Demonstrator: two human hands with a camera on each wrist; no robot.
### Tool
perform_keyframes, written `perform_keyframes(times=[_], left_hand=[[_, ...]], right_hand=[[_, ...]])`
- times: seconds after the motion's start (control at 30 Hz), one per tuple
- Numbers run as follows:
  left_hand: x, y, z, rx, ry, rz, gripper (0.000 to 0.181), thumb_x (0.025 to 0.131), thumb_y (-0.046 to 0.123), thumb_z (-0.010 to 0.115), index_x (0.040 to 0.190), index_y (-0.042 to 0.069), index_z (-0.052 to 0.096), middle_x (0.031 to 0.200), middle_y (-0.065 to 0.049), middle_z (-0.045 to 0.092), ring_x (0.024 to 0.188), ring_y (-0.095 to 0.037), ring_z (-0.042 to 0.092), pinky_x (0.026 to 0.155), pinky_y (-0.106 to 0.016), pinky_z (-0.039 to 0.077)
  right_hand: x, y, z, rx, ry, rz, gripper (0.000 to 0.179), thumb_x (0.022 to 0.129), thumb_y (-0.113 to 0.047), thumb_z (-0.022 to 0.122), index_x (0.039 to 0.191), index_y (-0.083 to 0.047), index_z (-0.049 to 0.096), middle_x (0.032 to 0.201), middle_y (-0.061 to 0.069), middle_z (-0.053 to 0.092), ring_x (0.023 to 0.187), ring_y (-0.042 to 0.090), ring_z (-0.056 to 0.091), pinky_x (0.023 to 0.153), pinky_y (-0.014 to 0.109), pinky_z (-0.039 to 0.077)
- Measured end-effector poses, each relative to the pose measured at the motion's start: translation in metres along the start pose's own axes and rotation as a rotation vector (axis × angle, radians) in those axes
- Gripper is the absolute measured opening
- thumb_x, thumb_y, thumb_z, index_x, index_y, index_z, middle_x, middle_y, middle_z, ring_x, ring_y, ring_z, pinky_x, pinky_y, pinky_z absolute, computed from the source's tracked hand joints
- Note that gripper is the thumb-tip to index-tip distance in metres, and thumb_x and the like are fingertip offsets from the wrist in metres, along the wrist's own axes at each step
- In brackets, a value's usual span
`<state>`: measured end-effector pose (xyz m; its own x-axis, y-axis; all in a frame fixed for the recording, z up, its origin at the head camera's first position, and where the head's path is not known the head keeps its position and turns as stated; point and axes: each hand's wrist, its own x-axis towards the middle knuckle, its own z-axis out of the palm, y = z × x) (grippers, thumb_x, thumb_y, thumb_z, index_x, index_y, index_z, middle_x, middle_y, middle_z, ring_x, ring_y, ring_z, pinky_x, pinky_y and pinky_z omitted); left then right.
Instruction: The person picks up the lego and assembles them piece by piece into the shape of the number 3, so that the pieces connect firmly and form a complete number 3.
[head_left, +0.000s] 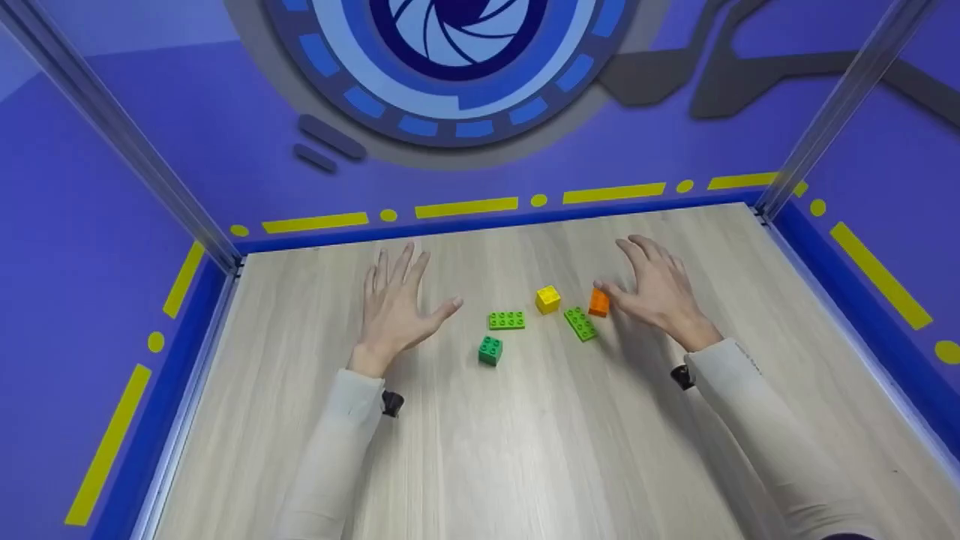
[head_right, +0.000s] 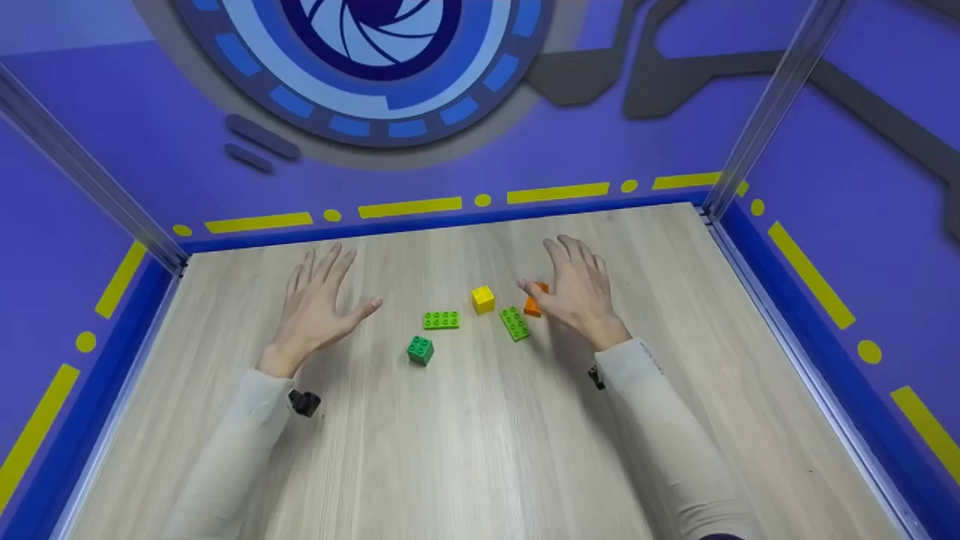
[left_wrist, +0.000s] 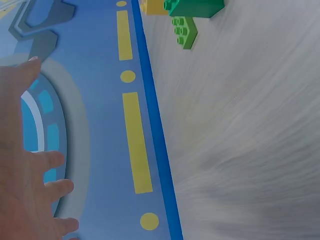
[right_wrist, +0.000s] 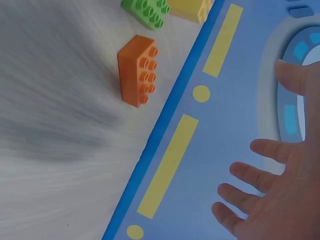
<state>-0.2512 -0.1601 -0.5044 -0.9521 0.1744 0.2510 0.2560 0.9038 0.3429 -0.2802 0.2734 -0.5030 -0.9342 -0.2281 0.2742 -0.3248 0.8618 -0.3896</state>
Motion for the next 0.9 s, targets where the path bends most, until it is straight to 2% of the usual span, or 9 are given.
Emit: perform_keyframes(times=[0.2, 0.3, 0.43, 0.6, 0.9], left_hand=[[-0.009, 0.006, 0.005, -0.039, -0.013, 0.001, 0.101, 0.093, 0.084, 0.053, 0.171, 0.025, 0.028, 0.179, -0.005, 0.021, 0.166, -0.042, 0.004, 0.135, -0.059, 0.004], [-0.013, 0.009, 0.010, -0.057, 0.000, 0.014, 0.100, 0.093, 0.082, 0.055, 0.170, 0.023, 0.031, 0.178, -0.007, 0.024, 0.166, -0.043, 0.007, 0.134, -0.060, 0.007], [-0.020, 0.014, 0.018, -0.079, 0.018, 0.032, 0.098, 0.093, 0.080, 0.057, 0.169, 0.022, 0.034, 0.177, -0.008, 0.028, 0.165, -0.043, 0.010, 0.134, -0.059, 0.008], [-0.028, 0.018, 0.030, -0.109, -0.002, 0.044, 0.097, 0.095, 0.078, 0.057, 0.169, 0.021, 0.033, 0.177, -0.008, 0.028, 0.165, -0.043, 0.012, 0.134, -0.059, 0.008], [-0.031, 0.024, 0.045, -0.132, 0.007, 0.069, 0.096, 0.094, 0.077, 0.059, 0.167, 0.019, 0.037, 0.173, -0.009, 0.035, 0.163, -0.044, 0.021, 0.132, -0.063, 0.018]], right_hand=[[-0.008, 0.000, 0.003, 0.028, 0.013, -0.013, 0.082, 0.098, -0.053, 0.072, 0.158, -0.003, 0.048, 0.162, 0.024, 0.045, 0.148, 0.048, 0.042, 0.119, 0.072, 0.030], [-0.013, -0.001, 0.006, 0.042, 0.021, -0.015, 0.081, 0.097, -0.052, 0.073, 0.156, -0.002, 0.049, 0.159, 0.024, 0.047, 0.146, 0.048, 0.044, 0.117, 0.071, 0.034], [-0.023, -0.001, 0.014, 0.067, 0.015, -0.007, 0.080, 0.097, -0.050, 0.076, 0.156, -0.002, 0.050, 0.158, 0.024, 0.048, 0.144, 0.047, 0.046, 0.115, 0.069, 0.037], [-0.034, -0.003, 0.027, 0.096, 0.011, 0.008, 0.080, 0.095, -0.048, 0.080, 0.154, -0.002, 0.052, 0.155, 0.024, 0.051, 0.141, 0.046, 0.048, 0.116, 0.067, 0.037], [-0.040, -0.005, 0.042, 0.137, 0.025, 0.011, 0.069, 0.095, -0.041, 0.082, 0.147, -0.003, 0.058, 0.146, 0.020, 0.057, 0.133, 0.044, 0.055, 0.110, 0.069, 0.043]])
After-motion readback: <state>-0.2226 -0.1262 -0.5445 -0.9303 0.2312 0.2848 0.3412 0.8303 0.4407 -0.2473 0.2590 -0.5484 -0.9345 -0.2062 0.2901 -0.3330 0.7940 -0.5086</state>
